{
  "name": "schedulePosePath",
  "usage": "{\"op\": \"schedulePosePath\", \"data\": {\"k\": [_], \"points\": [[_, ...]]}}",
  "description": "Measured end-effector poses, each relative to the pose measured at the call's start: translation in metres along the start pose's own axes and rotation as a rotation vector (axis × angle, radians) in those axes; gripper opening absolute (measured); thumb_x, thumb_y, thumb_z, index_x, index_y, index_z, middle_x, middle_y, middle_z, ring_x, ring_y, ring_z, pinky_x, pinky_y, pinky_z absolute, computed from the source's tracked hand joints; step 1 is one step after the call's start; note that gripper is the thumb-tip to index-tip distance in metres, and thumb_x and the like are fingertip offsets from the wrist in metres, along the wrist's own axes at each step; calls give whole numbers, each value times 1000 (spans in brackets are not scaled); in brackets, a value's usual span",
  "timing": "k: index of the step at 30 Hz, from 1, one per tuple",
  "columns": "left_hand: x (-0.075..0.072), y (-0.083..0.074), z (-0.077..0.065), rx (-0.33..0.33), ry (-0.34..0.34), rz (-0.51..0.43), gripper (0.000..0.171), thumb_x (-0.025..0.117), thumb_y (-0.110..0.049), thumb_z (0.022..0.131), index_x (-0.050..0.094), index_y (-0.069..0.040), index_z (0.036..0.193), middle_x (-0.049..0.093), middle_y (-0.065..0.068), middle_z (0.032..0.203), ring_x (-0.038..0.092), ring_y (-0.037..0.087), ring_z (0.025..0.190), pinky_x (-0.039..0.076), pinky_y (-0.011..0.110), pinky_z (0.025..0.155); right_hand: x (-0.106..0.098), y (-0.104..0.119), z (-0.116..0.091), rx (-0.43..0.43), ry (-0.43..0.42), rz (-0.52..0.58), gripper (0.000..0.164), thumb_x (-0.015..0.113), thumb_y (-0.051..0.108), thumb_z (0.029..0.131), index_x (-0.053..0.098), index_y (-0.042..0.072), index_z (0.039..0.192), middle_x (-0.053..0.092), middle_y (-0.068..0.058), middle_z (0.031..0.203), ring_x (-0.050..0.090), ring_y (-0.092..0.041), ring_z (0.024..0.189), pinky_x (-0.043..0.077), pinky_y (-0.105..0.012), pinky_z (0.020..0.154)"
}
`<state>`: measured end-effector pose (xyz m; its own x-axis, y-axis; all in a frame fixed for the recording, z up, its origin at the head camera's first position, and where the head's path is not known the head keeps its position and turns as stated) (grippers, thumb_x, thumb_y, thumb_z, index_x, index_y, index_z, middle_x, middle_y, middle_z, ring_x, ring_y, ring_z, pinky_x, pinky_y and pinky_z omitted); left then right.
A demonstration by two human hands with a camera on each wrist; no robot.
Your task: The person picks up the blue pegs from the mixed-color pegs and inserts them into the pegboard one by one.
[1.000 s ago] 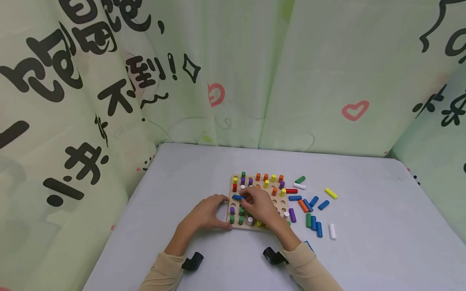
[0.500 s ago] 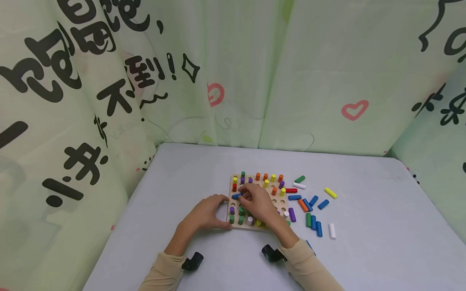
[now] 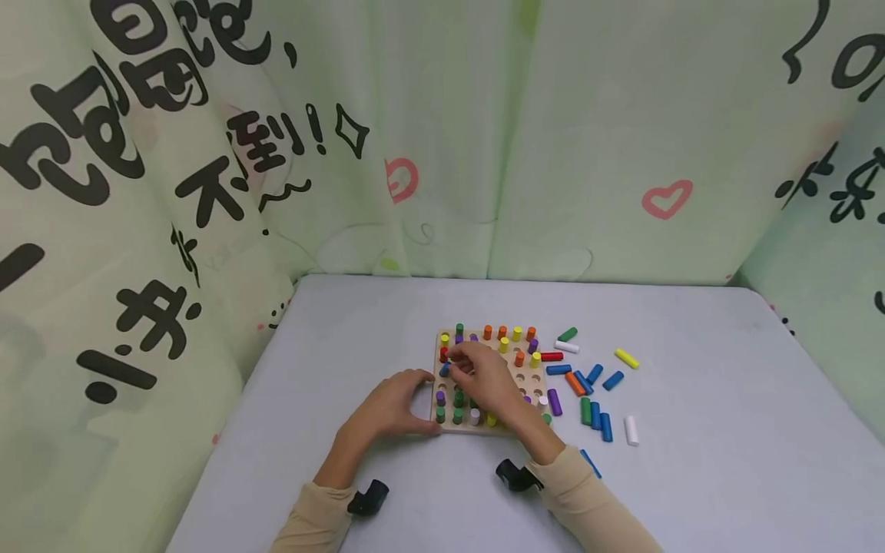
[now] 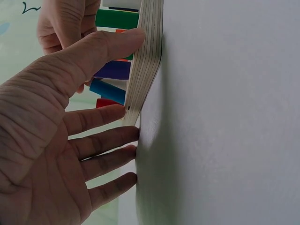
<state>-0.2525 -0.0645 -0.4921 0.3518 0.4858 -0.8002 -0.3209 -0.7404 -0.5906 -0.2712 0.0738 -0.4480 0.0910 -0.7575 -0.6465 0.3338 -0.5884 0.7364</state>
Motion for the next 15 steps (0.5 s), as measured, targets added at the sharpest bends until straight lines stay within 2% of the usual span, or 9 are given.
{"op": "schedulePosePath", "data": {"k": [6, 15], "points": [[-3, 0, 1, -2, -5, -12, 81, 90, -45, 73, 59, -6, 137, 62, 13, 138, 56, 31, 131, 46, 49, 110, 1, 2, 4, -8, 9, 2, 17, 70, 5, 95, 71, 4, 112, 71, -4, 102, 66, -15, 89, 61, -33, 82], [-1, 0, 0, -20, 6, -5, 81, 90, -46, 73, 58, -8, 137, 61, 12, 139, 55, 31, 132, 46, 50, 111, 0, 0, -2, 14, 7, -7, 17, 71, 8, 96, 71, 5, 112, 70, -3, 100, 66, -15, 89, 61, -32, 82]]}}
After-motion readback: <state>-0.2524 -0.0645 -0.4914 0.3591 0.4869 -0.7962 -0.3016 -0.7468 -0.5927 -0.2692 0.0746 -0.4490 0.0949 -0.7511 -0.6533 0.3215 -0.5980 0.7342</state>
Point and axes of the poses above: each hand's wrist, its own z-axis towards the middle knuckle, its own x-axis out of the palm, y = z × x, the point moved 9 cm from there along z, towards the middle knuckle
